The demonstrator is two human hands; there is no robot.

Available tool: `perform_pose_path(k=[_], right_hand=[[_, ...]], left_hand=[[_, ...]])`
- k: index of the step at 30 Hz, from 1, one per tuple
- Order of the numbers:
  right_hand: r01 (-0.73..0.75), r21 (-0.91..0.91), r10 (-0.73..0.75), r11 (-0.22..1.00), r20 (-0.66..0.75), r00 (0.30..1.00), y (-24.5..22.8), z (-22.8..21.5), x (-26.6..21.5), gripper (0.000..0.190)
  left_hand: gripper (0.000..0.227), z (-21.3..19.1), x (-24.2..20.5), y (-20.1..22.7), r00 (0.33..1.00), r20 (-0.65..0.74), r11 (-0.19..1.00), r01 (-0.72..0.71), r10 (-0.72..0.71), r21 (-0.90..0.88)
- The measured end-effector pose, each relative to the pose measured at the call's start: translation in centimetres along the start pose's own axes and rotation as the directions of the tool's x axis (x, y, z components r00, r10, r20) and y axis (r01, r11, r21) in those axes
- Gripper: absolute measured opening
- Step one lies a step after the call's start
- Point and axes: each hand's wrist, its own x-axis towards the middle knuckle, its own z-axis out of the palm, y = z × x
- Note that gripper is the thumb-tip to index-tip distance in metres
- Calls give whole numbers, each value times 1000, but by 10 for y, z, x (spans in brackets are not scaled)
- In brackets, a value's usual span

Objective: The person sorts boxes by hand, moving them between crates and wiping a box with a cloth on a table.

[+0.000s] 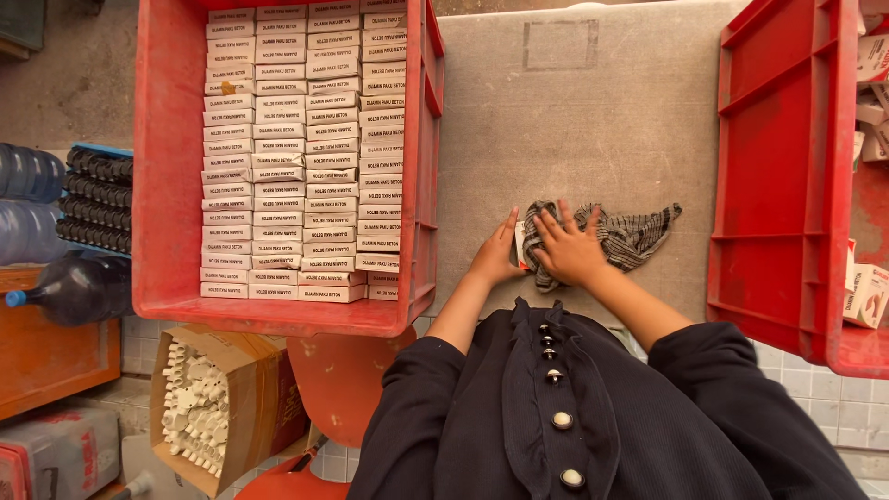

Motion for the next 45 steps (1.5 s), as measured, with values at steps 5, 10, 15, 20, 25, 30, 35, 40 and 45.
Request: perform_pose_path(k=[5,10,15,20,25,30,35,40,45], right_hand=[[211,74,-195,975,-174,965,-24,15,-17,55],[229,53,-230,972,19,973,7,12,-21,55],[-74,76,79,994,-65,995,-14,7,4,61],[155,83,-136,984,-197,971,-18,18,-15,56],[-1,251,70,968,-268,961,7,27,-23,51],[27,696,300,718,-345,890,30,54,-37,38],[120,792,434,598,-447,782,36,57,-29,37],[385,654,249,651,-663,706,7,24,-13,55],[492,261,-241,830,-628,740,-29,20,-29,45]], left_hand=[[121,3,3,-6,1000,-24,1000,-13,13,4],[123,6,3,-10,999,-34,999,-31,30,-16],[126,3,1,-6,1000,7,1000,15,-15,-5],[121,6,3,-9,1000,-1,1000,18,-18,-15],[127,7,2,-8,998,-54,999,-41,41,-2],[127,2,-3,-5,936,-257,970,-237,243,55],[130,0,6,0,935,-220,950,-302,278,-84],[131,-1,7,-4,943,-207,937,-299,261,-178],[122,-5,-1,-18,929,-272,928,-312,252,-205]])
